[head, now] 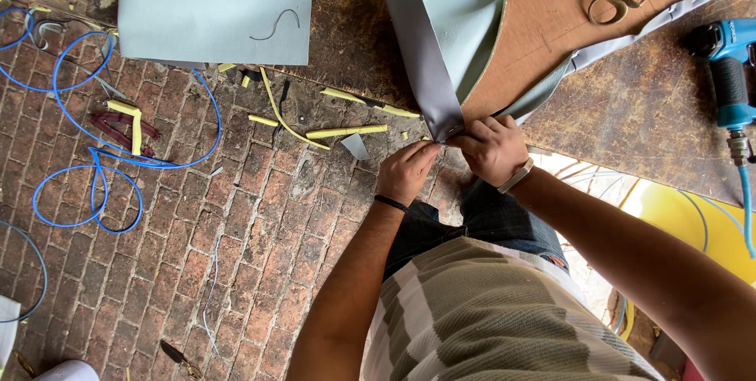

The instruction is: The person staples gray fabric onto a wooden frame using a pneumatic staple gun, trims excess fabric with shears, and folds edges to create a tufted cushion. The person repeatedly flips the cushion, staples edges, and trims fabric to fit the frame.

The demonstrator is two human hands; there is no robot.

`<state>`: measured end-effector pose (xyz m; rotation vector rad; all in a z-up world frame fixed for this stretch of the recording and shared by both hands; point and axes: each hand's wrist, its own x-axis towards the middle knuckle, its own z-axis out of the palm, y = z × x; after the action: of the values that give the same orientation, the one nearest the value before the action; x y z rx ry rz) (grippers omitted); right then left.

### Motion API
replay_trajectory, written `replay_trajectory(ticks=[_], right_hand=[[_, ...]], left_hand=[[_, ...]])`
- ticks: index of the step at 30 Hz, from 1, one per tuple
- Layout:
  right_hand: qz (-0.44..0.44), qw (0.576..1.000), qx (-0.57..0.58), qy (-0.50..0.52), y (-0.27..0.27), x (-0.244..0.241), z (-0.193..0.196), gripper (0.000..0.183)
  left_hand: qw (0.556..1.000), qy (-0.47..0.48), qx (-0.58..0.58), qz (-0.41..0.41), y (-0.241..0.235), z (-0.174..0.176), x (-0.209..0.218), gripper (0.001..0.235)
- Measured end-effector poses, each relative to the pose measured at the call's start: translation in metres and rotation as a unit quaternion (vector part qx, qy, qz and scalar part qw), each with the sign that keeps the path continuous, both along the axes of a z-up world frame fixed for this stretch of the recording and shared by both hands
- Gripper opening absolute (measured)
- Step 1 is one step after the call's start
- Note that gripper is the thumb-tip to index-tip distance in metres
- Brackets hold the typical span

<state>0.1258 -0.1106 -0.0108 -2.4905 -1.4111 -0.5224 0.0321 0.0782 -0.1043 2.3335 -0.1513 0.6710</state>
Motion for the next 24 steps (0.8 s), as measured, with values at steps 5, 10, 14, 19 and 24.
replay_trajectory(ticks=[5,10,14,19,24], right_hand=[[-0.016,0.997,0.041,0.066,0.001,-0.007,-0.005,0.023],[-0.037,0.996,0.038,0.077,0.002,-0.009,-0.01,0.018],[-0.031,0.997,-0.02,0.071,-0.002,-0.004,-0.015,0.015],[0.028,0.996,-0.063,-0.056,-0.009,0.011,0.002,0.024],[0.079,0.985,-0.052,-0.144,-0.021,0.024,0.036,0.032]], left_hand=[[0.997,-0.004,0.066,-0.029,0.006,-0.004,0.0,0.026],[0.986,0.016,0.162,-0.038,0.013,-0.004,0.002,0.04],[0.985,0.002,0.169,-0.041,0.01,-0.003,0.014,0.019],[0.989,-0.002,0.137,-0.057,0.006,0.002,0.023,0.014],[0.992,0.053,0.097,-0.068,0.003,0.012,0.022,0.011]])
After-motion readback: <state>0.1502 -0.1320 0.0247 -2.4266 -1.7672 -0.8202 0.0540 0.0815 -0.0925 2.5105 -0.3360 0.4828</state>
